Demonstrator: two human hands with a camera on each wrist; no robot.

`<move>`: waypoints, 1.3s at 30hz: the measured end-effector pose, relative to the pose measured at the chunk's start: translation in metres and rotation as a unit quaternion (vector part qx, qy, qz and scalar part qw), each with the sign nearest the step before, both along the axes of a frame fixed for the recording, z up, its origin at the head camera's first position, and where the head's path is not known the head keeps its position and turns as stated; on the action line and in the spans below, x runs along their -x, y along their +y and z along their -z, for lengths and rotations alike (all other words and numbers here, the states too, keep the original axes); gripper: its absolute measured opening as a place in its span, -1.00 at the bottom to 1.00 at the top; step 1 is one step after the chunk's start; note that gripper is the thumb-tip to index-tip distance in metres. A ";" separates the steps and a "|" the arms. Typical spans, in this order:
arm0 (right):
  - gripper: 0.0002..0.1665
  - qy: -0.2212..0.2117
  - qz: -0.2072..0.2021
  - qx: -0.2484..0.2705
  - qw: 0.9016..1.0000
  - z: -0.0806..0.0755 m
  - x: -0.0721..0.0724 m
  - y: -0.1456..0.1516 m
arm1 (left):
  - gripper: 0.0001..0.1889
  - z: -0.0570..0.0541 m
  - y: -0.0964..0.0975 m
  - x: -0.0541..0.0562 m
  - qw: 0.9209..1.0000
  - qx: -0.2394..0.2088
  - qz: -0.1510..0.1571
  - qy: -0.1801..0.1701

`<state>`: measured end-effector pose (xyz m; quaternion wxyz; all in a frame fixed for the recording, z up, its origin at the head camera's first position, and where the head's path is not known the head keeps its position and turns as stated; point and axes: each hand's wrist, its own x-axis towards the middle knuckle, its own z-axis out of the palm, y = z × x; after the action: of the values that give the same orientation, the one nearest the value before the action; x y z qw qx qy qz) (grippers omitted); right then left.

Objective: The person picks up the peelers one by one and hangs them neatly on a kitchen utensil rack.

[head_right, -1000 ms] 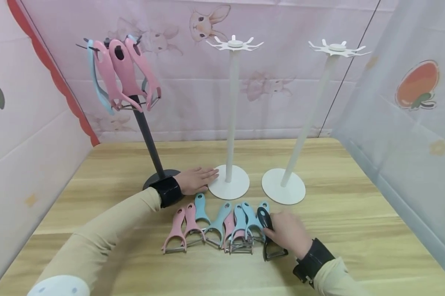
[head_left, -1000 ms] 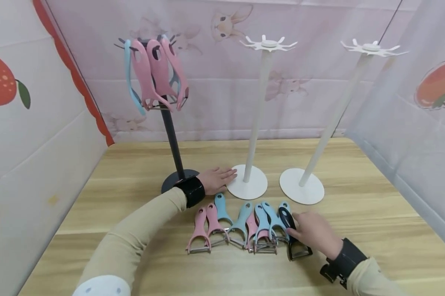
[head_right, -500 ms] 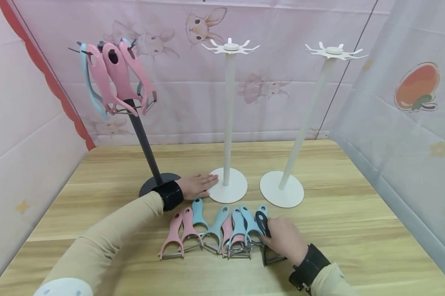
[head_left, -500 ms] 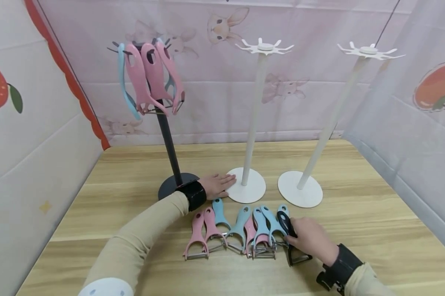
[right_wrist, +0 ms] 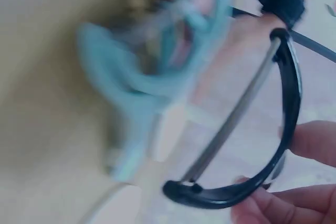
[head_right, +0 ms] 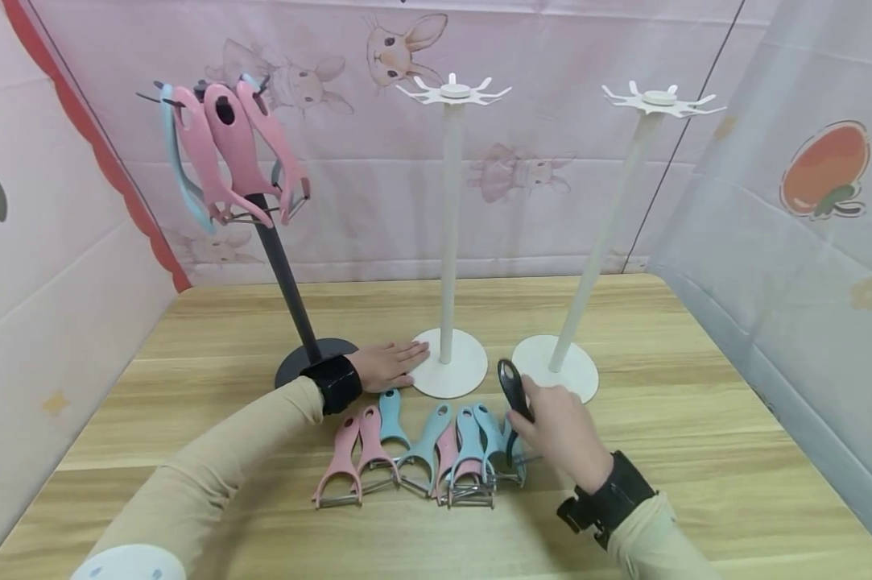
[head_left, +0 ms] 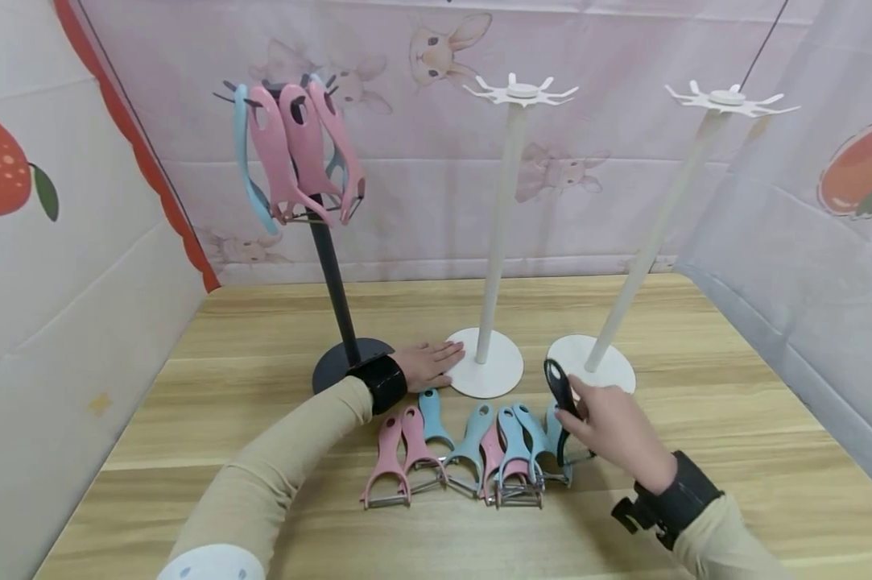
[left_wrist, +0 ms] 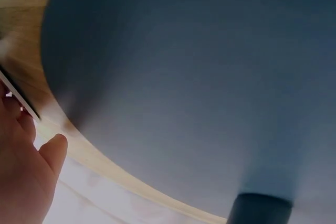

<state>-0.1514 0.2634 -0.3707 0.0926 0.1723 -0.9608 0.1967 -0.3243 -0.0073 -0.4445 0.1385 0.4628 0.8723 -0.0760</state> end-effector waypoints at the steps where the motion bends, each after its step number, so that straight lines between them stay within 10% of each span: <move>1: -0.74 0.022 -0.002 0.006 1.000 -0.006 0.003 -0.002 | -0.39 0.001 0.000 0.000 1.000 0.000 -0.002 0.000; 13: -0.35 0.249 -0.008 0.077 0.965 -0.067 0.030 -0.033 | -0.37 0.000 0.004 0.001 0.999 0.018 -0.030 -0.009; 23: -0.37 0.393 -0.022 0.119 0.911 -0.125 0.045 -0.062 | -0.38 0.000 0.004 0.002 0.999 0.014 -0.026 -0.013; 39: -0.46 0.444 0.046 0.119 0.887 -0.176 0.083 -0.089 | -0.38 -0.003 0.007 0.000 0.999 0.025 -0.032 -0.007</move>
<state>-0.2343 0.1748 -0.1946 0.5381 0.1846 -0.7958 0.2077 -0.3240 -0.0003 -0.4411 0.1587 0.4315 0.8834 -0.0904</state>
